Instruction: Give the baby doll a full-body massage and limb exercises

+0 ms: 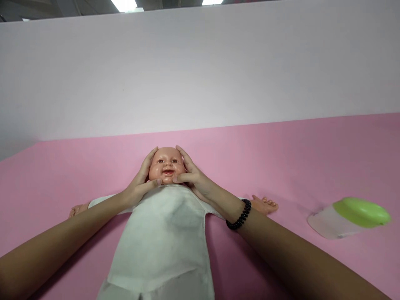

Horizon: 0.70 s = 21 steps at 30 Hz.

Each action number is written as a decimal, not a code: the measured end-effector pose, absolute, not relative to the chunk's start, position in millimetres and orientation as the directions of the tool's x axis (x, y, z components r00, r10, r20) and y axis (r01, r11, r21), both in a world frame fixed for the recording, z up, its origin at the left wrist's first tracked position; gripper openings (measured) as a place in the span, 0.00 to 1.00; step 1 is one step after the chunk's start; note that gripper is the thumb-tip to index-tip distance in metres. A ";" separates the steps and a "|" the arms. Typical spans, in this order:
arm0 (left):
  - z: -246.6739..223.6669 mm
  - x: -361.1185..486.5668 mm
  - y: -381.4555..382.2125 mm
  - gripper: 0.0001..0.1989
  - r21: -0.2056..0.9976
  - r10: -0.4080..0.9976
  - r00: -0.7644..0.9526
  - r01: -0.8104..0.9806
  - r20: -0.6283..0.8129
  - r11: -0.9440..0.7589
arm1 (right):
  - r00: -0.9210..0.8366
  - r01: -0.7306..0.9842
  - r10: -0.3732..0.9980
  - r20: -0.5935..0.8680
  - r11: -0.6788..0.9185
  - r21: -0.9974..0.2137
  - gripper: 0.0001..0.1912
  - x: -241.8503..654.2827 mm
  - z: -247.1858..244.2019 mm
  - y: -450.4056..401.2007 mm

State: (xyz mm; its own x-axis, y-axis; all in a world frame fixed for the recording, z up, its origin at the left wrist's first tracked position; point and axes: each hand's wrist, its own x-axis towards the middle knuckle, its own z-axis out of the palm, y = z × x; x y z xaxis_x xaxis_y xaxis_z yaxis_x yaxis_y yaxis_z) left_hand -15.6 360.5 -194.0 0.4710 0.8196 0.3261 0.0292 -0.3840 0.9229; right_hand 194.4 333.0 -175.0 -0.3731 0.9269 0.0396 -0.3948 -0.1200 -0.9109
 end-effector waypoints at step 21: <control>-195.7 -17.3 362.3 0.45 0.916 0.810 0.481 0.035 0.335 -0.400 | -0.364 -0.377 0.931 0.024 -0.123 -0.918 0.58 195.3 -176.3 335.2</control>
